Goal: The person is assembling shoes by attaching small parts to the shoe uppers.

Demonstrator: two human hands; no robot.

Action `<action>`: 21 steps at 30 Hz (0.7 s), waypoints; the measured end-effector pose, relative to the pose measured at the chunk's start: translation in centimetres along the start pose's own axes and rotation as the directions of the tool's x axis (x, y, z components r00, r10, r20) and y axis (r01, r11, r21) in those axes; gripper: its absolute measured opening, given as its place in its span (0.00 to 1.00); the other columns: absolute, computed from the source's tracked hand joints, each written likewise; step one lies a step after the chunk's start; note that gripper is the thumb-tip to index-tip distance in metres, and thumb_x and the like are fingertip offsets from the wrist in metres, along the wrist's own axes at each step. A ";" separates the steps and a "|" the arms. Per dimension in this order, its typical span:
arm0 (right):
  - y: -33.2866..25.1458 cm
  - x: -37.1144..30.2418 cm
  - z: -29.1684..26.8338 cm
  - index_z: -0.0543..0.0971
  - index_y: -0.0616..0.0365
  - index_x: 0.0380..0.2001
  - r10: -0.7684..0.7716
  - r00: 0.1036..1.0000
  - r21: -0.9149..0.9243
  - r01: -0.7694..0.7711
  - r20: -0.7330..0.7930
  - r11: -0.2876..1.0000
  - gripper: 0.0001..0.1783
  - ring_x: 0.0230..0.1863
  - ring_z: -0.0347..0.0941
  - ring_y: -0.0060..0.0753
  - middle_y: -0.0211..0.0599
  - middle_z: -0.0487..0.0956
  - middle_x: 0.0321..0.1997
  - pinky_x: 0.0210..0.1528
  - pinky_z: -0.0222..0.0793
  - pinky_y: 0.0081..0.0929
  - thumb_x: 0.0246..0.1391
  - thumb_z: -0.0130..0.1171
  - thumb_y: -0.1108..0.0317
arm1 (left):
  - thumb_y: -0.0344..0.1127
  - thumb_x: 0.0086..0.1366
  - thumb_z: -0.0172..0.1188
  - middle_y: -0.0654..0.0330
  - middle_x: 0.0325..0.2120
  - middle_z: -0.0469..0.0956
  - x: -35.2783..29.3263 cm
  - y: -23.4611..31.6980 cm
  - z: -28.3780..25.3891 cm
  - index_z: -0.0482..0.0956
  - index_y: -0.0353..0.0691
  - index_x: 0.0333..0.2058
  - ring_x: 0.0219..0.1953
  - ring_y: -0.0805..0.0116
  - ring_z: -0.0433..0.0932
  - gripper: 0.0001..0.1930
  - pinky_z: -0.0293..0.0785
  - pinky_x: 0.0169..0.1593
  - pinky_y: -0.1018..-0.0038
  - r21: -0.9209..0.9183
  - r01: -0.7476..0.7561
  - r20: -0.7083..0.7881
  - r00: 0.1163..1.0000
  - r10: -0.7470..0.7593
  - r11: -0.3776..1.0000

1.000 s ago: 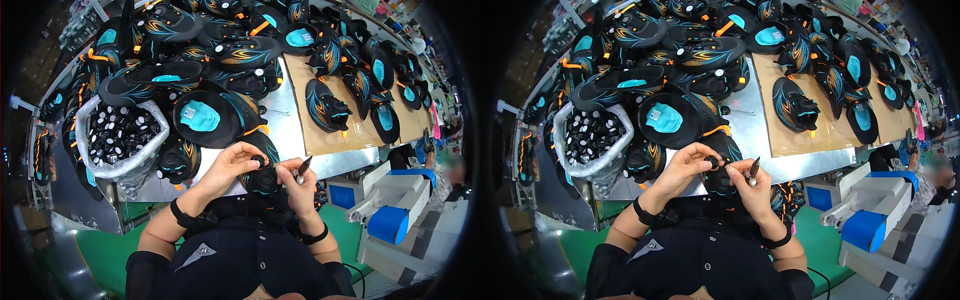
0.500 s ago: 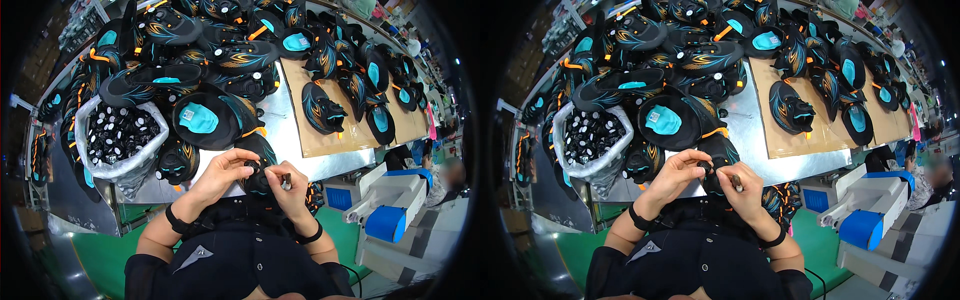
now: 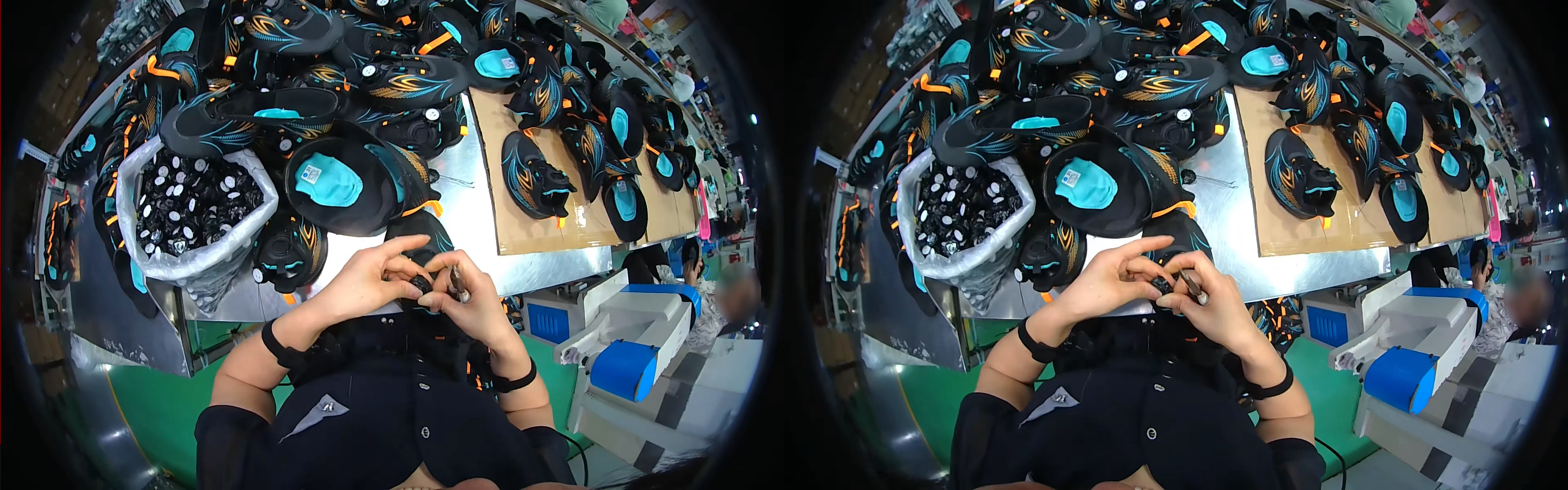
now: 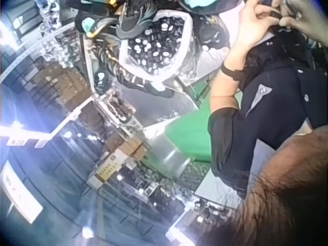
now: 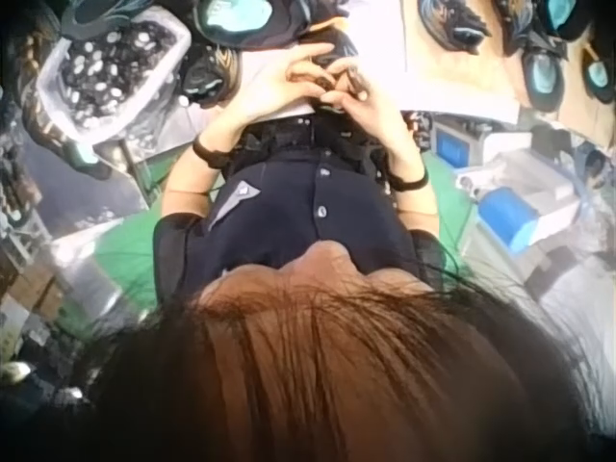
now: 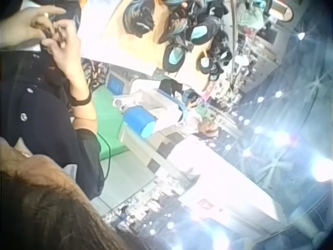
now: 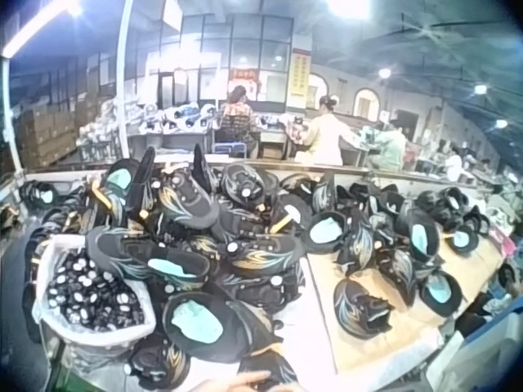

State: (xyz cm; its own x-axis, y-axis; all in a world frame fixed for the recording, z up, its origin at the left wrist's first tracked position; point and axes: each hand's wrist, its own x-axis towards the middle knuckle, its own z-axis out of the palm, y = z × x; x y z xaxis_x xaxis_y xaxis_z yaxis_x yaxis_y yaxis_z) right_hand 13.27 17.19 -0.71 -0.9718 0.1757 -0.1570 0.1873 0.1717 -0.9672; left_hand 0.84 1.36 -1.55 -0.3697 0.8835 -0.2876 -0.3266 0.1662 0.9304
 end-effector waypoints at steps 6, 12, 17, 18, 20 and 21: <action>0.3 0.5 0.6 0.74 0.62 0.40 -0.361 0.928 -0.519 0.265 -0.091 0.812 0.18 0.24 0.70 0.18 0.34 0.78 0.24 0.29 0.68 0.18 0.44 0.68 0.78 | 0.21 0.58 0.57 0.50 0.48 0.77 -0.3 0.3 0.1 0.50 0.37 0.65 0.46 0.60 0.78 0.38 0.72 0.53 0.70 0.343 -0.204 -0.074 0.967 0.243 0.917; 3.0 2.0 -0.8 0.72 0.62 0.40 0.230 0.918 0.721 0.080 -0.322 0.688 0.11 0.26 0.71 0.21 0.34 0.76 0.27 0.31 0.68 0.19 0.56 0.60 0.70 | 0.29 0.50 0.63 0.54 0.48 0.75 -3.8 -0.5 0.2 0.79 0.43 0.42 0.56 0.59 0.69 0.18 0.66 0.55 0.57 0.760 -0.625 0.468 0.718 0.515 0.181; 4.1 1.0 0.5 0.72 0.62 0.40 0.243 0.904 0.756 0.122 -0.353 0.643 0.09 0.27 0.70 0.22 0.37 0.76 0.29 0.32 0.69 0.21 0.58 0.57 0.70 | 0.29 0.64 0.53 0.59 0.32 0.79 -1.6 0.5 1.7 0.78 0.37 0.41 0.36 0.70 0.77 0.08 0.71 0.38 0.76 0.144 -0.376 -0.091 0.916 0.390 0.915; 3.9 0.8 0.7 0.72 0.63 0.39 0.233 0.899 0.744 0.136 -0.370 0.654 0.09 0.28 0.71 0.23 0.37 0.77 0.29 0.33 0.69 0.21 0.58 0.57 0.70 | 0.30 0.68 0.49 0.61 0.28 0.79 -0.8 1.0 1.8 0.76 0.35 0.44 0.29 0.75 0.76 0.10 0.71 0.33 0.79 0.004 -0.294 -0.159 0.944 0.291 0.956; 3.7 0.4 0.6 0.71 0.61 0.40 0.181 0.908 0.703 0.155 -0.379 0.694 0.08 0.31 0.69 0.24 0.36 0.75 0.31 0.35 0.70 0.26 0.60 0.54 0.68 | 0.30 0.67 0.50 0.64 0.21 0.78 -0.1 0.6 1.8 0.73 0.34 0.38 0.23 0.75 0.76 0.06 0.70 0.28 0.76 -0.120 -0.083 -0.150 0.987 0.065 0.989; 3.6 0.3 0.5 0.72 0.60 0.39 0.164 0.915 0.698 0.156 -0.369 0.699 0.08 0.31 0.69 0.24 0.36 0.75 0.31 0.36 0.69 0.26 0.60 0.54 0.68 | 0.30 0.67 0.50 0.64 0.21 0.78 0.0 0.7 2.1 0.73 0.34 0.38 0.23 0.75 0.76 0.06 0.70 0.28 0.76 -0.131 -0.092 -0.147 0.986 0.073 0.987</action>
State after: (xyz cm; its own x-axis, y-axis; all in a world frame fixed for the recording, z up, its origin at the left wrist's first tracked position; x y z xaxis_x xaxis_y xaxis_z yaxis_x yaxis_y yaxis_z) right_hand 13.63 17.39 -4.30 -0.8059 0.5463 -0.2284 -0.1203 -0.5287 -0.8402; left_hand 2.47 2.45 -0.43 -0.5162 0.8194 -0.2492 -0.4020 0.0251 0.9153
